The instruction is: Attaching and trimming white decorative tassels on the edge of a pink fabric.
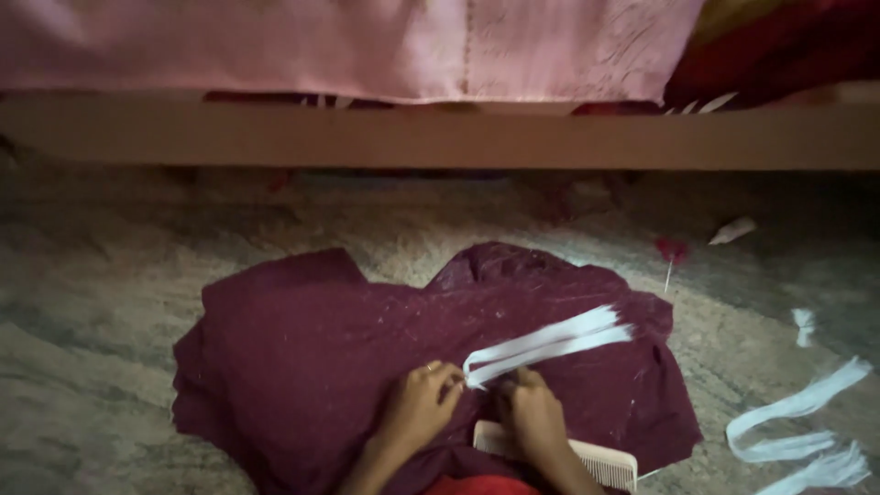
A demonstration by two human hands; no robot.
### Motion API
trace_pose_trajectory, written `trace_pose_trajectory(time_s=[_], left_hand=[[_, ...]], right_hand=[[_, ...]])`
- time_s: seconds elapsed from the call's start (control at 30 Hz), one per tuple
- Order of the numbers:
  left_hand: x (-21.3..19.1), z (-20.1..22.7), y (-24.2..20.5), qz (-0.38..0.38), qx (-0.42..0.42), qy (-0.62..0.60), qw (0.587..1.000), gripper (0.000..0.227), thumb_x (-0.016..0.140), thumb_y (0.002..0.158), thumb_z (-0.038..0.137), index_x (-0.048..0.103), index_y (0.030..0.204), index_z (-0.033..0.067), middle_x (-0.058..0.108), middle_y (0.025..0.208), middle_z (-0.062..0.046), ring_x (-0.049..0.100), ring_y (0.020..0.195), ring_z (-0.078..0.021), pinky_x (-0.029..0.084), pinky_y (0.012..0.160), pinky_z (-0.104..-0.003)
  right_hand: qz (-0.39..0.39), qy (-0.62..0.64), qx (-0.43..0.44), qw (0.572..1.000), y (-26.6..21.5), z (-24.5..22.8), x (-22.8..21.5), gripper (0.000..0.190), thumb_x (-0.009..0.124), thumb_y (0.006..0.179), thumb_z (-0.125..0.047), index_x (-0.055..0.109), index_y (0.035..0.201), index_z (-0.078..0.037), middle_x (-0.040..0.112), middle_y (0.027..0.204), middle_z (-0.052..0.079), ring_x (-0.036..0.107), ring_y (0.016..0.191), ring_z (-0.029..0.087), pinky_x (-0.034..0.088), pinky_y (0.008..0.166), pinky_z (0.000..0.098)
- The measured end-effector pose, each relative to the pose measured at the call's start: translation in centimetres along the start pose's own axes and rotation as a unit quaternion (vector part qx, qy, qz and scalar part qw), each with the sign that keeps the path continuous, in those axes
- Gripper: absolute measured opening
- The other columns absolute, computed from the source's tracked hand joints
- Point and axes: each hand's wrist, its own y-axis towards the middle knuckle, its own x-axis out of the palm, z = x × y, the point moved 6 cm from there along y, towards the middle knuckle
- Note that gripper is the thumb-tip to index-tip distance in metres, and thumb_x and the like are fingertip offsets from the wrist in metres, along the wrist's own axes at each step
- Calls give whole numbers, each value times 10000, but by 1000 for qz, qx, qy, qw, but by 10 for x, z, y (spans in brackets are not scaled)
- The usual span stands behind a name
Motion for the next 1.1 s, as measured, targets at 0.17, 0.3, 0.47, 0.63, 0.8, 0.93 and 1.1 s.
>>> trace_pose_trajectory(time_s=[0.17,0.3,0.47,0.63,0.8,0.93,1.1], left_hand=[[-11,45,22,-8,71,3,997,177,687,897,119,761,1044,54,745,977,-139,730,847,-290,573,735,-398],[-28,67,51,17,106,10,994,185,699,890,115,764,1047,40,743,993,-152,723,874,-300,573,734,-399],[-35,77,88,23,133,-10,991,193,680,902,113,751,1075,67,735,1002,-106,729,812,-199,603,683,-327],[-59,106,120,55,140,-8,989,178,692,900,123,774,1052,80,744,910,-86,700,731,-172,576,653,-302],[-75,126,170,97,170,-56,979,156,689,915,127,777,1033,75,763,945,-53,693,736,-126,567,638,-280],[-52,69,240,148,147,-53,977,223,699,918,176,743,1095,48,756,1011,-128,673,842,-243,533,729,-374],[1,-12,274,155,150,15,976,265,699,914,181,717,1134,34,722,1063,-185,647,954,-331,514,829,-429]], right_hand=[[-24,-10,-41,999,9,-23,-22,180,712,823,-142,766,979,-70,727,1040,131,706,942,293,601,781,399],[-41,-1,-125,991,14,0,26,218,683,802,-102,772,999,-77,735,1014,121,701,952,290,594,761,398],[-25,-82,-377,922,9,48,139,215,638,845,-149,710,983,-1,728,972,115,699,954,244,573,834,347],[-110,101,-263,953,41,24,70,156,574,959,-3,724,999,17,755,967,106,741,934,212,583,875,311],[76,106,-290,948,69,-4,-56,335,642,788,71,748,1099,4,733,1104,199,720,1016,293,579,934,378],[168,180,-221,944,93,-1,-131,383,634,846,66,745,1183,-78,771,1135,135,777,980,235,622,836,334],[206,212,-107,949,77,-1,-176,440,633,846,40,730,1235,-140,792,1065,95,806,869,182,636,736,309]])
